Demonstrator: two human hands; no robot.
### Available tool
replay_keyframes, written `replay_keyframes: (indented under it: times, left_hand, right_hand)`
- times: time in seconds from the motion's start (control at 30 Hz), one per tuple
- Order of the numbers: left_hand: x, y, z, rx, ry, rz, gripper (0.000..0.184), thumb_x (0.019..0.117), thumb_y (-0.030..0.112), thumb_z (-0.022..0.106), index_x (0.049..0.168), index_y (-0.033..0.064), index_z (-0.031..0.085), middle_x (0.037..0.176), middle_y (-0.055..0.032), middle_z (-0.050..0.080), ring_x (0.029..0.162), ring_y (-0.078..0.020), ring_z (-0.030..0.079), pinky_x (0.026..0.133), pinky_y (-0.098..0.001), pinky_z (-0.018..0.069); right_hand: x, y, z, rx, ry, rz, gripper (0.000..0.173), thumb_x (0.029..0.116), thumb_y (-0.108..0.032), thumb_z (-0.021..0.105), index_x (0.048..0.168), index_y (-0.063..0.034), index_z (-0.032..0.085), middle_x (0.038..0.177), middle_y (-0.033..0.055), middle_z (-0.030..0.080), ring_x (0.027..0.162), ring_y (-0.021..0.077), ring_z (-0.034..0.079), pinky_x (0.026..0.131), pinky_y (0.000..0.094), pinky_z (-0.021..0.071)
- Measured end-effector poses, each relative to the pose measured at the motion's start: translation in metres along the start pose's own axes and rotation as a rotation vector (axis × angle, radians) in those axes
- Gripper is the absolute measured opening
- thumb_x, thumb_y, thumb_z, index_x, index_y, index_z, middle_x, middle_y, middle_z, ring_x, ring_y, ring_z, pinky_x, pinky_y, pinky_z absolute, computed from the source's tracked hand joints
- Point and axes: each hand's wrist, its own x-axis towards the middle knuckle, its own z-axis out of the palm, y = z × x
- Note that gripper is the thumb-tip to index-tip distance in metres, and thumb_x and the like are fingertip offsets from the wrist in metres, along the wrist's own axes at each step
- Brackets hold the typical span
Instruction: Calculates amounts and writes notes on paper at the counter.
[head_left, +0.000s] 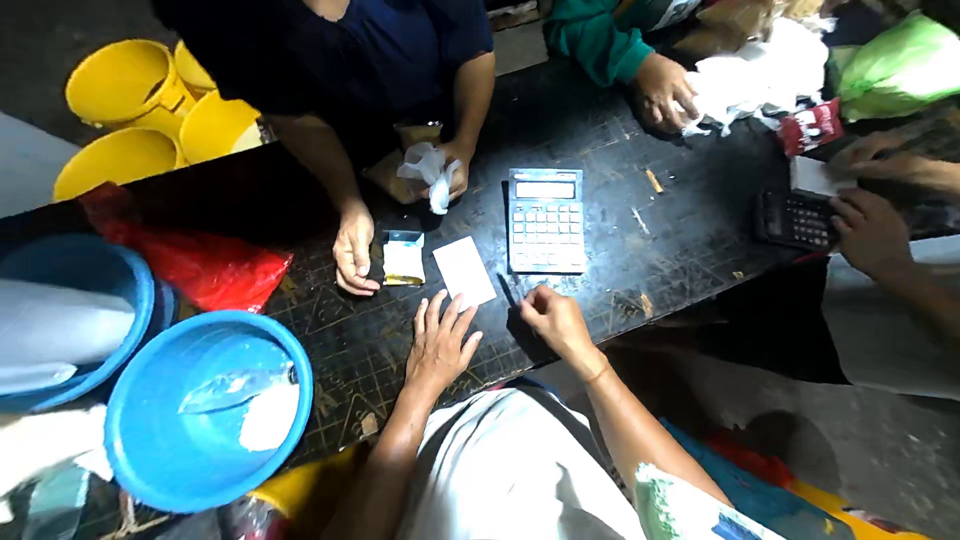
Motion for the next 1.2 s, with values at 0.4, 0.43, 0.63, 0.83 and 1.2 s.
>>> replay_keyframes:
  times: [0.4, 0.43, 0.63, 0.83, 1.2]
  left_hand:
    - [0.0, 0.001, -0.002, -0.079, 0.011, 0.0, 0.046, 0.1041, 0.048, 0.049, 0.135, 0.0183, 0.066, 0.157, -0.0052, 0.047, 0.153, -0.0324, 0.029, 0.125, -0.0589, 0.0165]
    - [0.0, 0.001, -0.002, -0.083, 0.018, 0.006, 0.045, 0.1038, 0.047, 0.05, 0.133, 0.0173, 0.067, 0.156, -0.0055, 0.048, 0.152, -0.0329, 0.031, 0.125, -0.0594, 0.0177]
    - [-0.004, 0.0, 0.0, -0.076, 0.029, 0.004, 0.046, 0.1039, 0.048, 0.049, 0.134, 0.0183, 0.066, 0.157, -0.0042, 0.047, 0.154, -0.0317, 0.027, 0.126, -0.0586, 0.016]
    - [0.001, -0.001, -0.001, -0.064, 0.041, 0.02, 0.048, 0.1031, 0.05, 0.047, 0.135, 0.0184, 0.066, 0.153, -0.0083, 0.052, 0.149, -0.0384, 0.036, 0.122, -0.0628, 0.0209]
    - [0.001, 0.0, -0.002, -0.049, 0.04, 0.019, 0.049, 0.103, 0.05, 0.048, 0.134, 0.0173, 0.066, 0.152, -0.0093, 0.054, 0.148, -0.0388, 0.038, 0.122, -0.0622, 0.021]
  right_hand:
    - [-0.004, 0.003, 0.035, 0.884, 0.169, -0.188, 0.017, 0.1012, -0.012, 0.061, 0.116, -0.0049, 0.064, 0.094, 0.0087, 0.074, 0.061, 0.011, 0.064, 0.053, 0.023, 0.0545]
    - [-0.003, 0.002, 0.037, 0.888, 0.18, -0.196, 0.016, 0.1011, -0.012, 0.061, 0.115, -0.005, 0.064, 0.094, 0.009, 0.074, 0.061, 0.0112, 0.064, 0.053, 0.0227, 0.0543]
    - [0.002, 0.006, 0.039, 0.553, 0.303, -0.363, 0.022, 0.1036, -0.013, 0.055, 0.12, -0.0004, 0.063, 0.104, 0.0099, 0.072, 0.077, 0.0136, 0.069, 0.067, 0.0287, 0.0609]
    - [0.003, 0.049, 0.011, -0.046, 0.678, -0.434, 0.026, 0.1003, -0.011, 0.054, 0.118, -0.0071, 0.073, 0.109, 0.0079, 0.074, 0.099, 0.0213, 0.068, 0.088, 0.0366, 0.0565]
    - [0.019, 0.048, -0.011, -0.113, 0.684, -0.472, 0.029, 0.0967, -0.011, 0.057, 0.121, -0.0045, 0.071, 0.116, 0.0117, 0.072, 0.104, 0.0262, 0.065, 0.091, 0.0396, 0.0544]
